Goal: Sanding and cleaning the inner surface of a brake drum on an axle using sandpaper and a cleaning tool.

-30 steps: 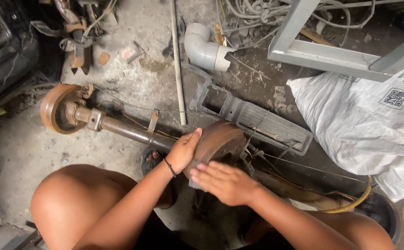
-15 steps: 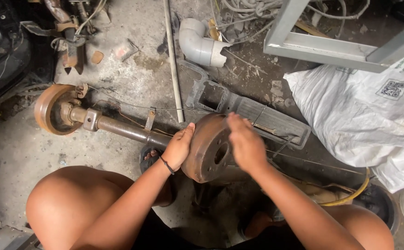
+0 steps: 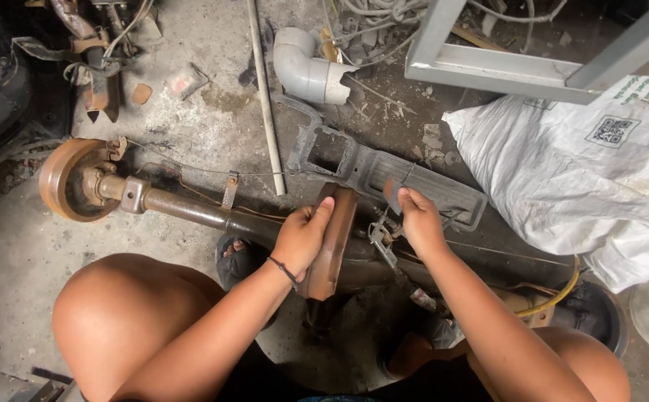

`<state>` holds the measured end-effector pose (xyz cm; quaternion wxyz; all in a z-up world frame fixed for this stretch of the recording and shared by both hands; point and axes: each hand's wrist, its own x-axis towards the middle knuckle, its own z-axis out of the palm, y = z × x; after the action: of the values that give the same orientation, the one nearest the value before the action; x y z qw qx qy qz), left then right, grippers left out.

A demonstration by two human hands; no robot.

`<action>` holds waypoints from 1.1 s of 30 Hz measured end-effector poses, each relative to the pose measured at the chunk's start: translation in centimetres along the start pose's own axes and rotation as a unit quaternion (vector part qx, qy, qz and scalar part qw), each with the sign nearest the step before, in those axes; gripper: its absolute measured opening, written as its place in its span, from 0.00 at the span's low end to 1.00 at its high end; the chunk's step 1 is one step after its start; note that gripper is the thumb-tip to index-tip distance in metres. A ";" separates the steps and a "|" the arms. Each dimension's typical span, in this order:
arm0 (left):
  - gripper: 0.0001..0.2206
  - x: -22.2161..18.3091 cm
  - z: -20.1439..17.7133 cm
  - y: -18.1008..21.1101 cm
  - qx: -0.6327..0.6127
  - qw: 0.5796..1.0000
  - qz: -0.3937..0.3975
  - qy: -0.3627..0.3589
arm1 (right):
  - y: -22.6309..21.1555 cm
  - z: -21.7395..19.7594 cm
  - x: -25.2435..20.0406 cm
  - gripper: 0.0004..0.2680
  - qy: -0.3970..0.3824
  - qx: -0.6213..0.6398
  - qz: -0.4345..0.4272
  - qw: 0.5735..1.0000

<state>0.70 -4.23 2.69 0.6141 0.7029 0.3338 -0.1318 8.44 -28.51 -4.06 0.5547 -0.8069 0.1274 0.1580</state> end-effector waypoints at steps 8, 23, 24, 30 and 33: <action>0.25 -3.3 -0.7 4.0 0.055 0.998 -0.029 -0.012 | -6.5 2.4 -8.1 0.15 -0.044 0.231 -0.064 0.970; 0.28 -4.8 1.3 6.4 0.071 0.994 -0.031 -0.070 | -4.6 1.9 -10.3 0.16 -0.117 0.377 -0.099 0.913; 0.26 -4.7 1.5 6.5 0.071 0.994 -0.027 -0.076 | -4.7 2.1 -10.9 0.16 -0.101 0.337 -0.113 0.929; 0.26 -2.0 0.2 5.3 0.042 0.997 -0.029 -0.061 | -5.7 3.6 -11.4 0.16 -0.097 0.218 -0.253 0.937; 0.29 -4.5 -0.4 9.0 0.000 0.991 -0.067 -0.118 | -4.5 4.8 -10.6 0.18 -0.084 0.292 -0.184 0.935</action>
<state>2.96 -5.42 12.38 0.6389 0.6585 0.3056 -0.2546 -0.11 -22.07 2.40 0.7939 -0.6026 -0.0294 0.0764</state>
